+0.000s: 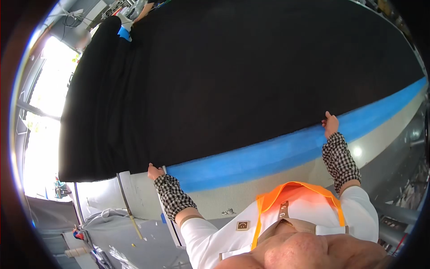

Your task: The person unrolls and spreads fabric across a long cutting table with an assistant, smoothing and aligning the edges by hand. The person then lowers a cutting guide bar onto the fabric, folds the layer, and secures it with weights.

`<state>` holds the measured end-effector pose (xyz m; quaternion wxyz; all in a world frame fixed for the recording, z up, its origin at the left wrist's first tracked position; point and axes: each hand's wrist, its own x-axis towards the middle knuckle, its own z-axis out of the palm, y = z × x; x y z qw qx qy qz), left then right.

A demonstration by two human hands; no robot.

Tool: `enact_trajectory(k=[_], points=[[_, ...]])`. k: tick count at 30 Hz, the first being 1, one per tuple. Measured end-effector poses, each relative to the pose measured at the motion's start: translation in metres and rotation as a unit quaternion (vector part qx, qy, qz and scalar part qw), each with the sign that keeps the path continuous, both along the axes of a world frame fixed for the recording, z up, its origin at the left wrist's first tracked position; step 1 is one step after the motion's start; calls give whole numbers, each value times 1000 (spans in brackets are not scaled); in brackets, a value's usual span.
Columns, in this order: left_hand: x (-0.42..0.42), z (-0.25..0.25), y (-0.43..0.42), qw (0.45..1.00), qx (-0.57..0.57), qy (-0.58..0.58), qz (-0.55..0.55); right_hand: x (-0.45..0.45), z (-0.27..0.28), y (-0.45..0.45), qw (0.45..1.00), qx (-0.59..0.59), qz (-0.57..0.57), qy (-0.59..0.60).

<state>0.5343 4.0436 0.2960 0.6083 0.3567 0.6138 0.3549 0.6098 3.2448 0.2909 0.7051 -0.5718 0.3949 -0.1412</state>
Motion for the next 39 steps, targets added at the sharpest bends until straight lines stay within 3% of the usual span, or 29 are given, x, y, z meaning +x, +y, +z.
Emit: enact_trajectory(k=[4, 7, 16, 20, 25, 26, 27, 28, 29, 30, 31, 32, 33, 34, 39], points=[[-7, -4, 2, 999, 1, -42, 11, -3, -5, -3, 1000, 1, -3, -27], [-4, -15, 7, 991, 72, -109, 21, -2, 0, -1, 999, 19, -15, -44], [-7, -20, 39, 979, 200, -23, -13, -3, 0, -4, 998, 33, 30, -45], [-9, -14, 29, 977, 207, 34, -40, -4, 3, -2, 998, 36, 26, -44], [-21, -55, 60, 979, 176, 32, -101, -5, 10, 6, 1000, 25, 18, 2], [-27, -50, 56, 886, 299, 290, -202, -3, 3, 3, 999, 8, 34, 11], [-31, -37, 47, 703, 400, 515, -285, -3, -4, -4, 999, -8, 44, 21], [-30, -23, 36, 443, 475, 681, -339, -6, -5, -4, 998, -6, 61, 3], [-28, -10, 27, 420, 444, 700, -368, -7, 2, 2, 999, -3, 44, 11], [-24, -8, 23, 429, 444, 687, -384, -8, -10, -4, 999, -10, 43, -13], [-23, -28, 40, 546, 426, 621, -367, -10, -8, -5, 999, -12, 48, -10], [-24, -13, 27, 459, 467, 648, -389, -12, 6, 2, 999, -7, 41, -14], [-22, -36, 51, 536, 476, 593, -366, -9, 7, 1, 999, -34, 32, 22], [-16, -34, 49, 825, 322, 402, -232, -8, 6, 2, 999, -40, 13, 28], [-18, -1, 21, 784, 346, 444, -263, -11, 20, 8, 998, -47, 31, 34]])
